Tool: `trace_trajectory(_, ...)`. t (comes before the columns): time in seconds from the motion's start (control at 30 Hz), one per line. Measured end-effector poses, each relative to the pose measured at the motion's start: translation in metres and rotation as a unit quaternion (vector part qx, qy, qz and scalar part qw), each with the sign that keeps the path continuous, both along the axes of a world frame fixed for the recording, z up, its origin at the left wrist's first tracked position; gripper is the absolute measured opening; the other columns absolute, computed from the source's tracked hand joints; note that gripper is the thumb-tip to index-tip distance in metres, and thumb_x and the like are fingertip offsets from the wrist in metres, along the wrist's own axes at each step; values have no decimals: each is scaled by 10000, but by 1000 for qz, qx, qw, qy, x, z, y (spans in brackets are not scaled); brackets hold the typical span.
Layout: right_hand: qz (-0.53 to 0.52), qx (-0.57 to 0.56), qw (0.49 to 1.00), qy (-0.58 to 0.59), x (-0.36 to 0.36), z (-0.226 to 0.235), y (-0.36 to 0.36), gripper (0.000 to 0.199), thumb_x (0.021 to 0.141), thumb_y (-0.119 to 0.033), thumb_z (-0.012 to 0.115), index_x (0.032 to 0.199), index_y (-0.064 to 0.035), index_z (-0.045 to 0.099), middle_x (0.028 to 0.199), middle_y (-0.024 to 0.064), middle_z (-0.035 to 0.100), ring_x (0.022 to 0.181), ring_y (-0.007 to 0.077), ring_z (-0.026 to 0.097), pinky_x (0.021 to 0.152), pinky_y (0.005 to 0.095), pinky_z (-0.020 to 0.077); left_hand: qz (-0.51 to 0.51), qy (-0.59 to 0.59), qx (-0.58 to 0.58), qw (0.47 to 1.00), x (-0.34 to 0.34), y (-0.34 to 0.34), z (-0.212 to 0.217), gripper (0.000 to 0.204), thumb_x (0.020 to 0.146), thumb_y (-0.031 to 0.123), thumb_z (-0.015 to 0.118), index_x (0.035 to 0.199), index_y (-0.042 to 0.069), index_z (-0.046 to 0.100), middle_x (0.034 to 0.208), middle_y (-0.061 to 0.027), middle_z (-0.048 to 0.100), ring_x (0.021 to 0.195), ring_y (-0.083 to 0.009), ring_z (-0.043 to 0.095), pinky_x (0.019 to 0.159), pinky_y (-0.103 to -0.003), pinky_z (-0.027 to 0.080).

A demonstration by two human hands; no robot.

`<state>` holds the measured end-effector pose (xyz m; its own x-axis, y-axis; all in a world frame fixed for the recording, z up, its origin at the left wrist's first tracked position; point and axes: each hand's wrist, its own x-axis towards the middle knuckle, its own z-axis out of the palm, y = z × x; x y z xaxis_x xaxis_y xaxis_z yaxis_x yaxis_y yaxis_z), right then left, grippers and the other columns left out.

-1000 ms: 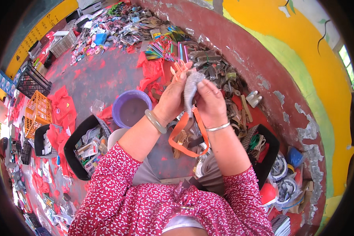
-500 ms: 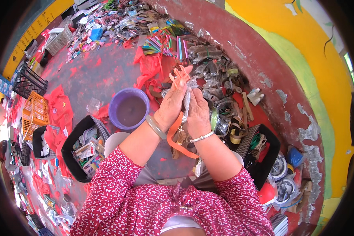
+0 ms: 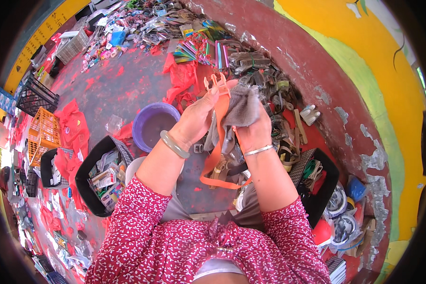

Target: The person wipes a white strap with a cloth and folds it. They then pick up an orange strap with a plastic buckle and wipe its surface with the cloth.

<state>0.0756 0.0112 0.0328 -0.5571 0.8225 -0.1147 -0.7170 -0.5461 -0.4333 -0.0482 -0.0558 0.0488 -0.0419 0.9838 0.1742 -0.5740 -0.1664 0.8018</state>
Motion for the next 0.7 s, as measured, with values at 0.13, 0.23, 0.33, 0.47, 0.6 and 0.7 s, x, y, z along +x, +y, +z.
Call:
trace_trajectory(0.13,148,55,974,163,-2,12,4,259,908,-225,457,1097,-63,528,1118,83,558,1010,236,532,895,377,416,44,128,57,989,1,-5,9,542,932,379,381,1358,58,284,1386,-91,308,1257,-210,318,1047,-346,243)
trace_trajectory(0.23,146,1,986,83,-9,8,-6,204,877,-192,518,1051,-86,522,1045,40,568,1009,201,536,895,335,420,114,409,83,901,-11,-1,1,563,941,363,367,1393,82,184,1401,-97,287,1270,-198,293,1050,-332,227)
trace_trajectory(0.33,210,96,973,29,0,11,-13,266,823,-135,611,1067,-66,529,939,30,598,921,170,578,794,303,479,138,471,66,869,-14,-2,-3,594,944,352,362,1408,89,102,1401,-105,286,1278,-190,278,1053,-321,213)
trace_trajectory(0.47,294,127,945,-71,9,1,-2,279,825,-146,622,1063,-23,549,920,32,612,796,145,608,710,283,502,-8,310,50,950,-18,-7,1,603,945,345,364,1412,88,81,1390,-111,302,1275,-187,280,1052,-319,214)
trace_trajectory(0.6,274,141,948,-85,7,-1,-7,216,847,-134,592,1028,-18,573,916,34,616,818,135,603,723,283,500,-43,226,-5,973,-14,-12,8,542,926,362,411,1319,-4,339,1332,-106,375,1245,-178,318,1042,-322,235)
trace_trajectory(0.7,226,115,961,-110,2,3,-14,260,834,-107,596,1072,-19,540,943,68,610,815,167,617,711,289,514,-3,93,-62,994,-6,-8,3,484,916,370,436,1204,-17,477,1154,-95,513,1080,-167,469,960,-317,354)
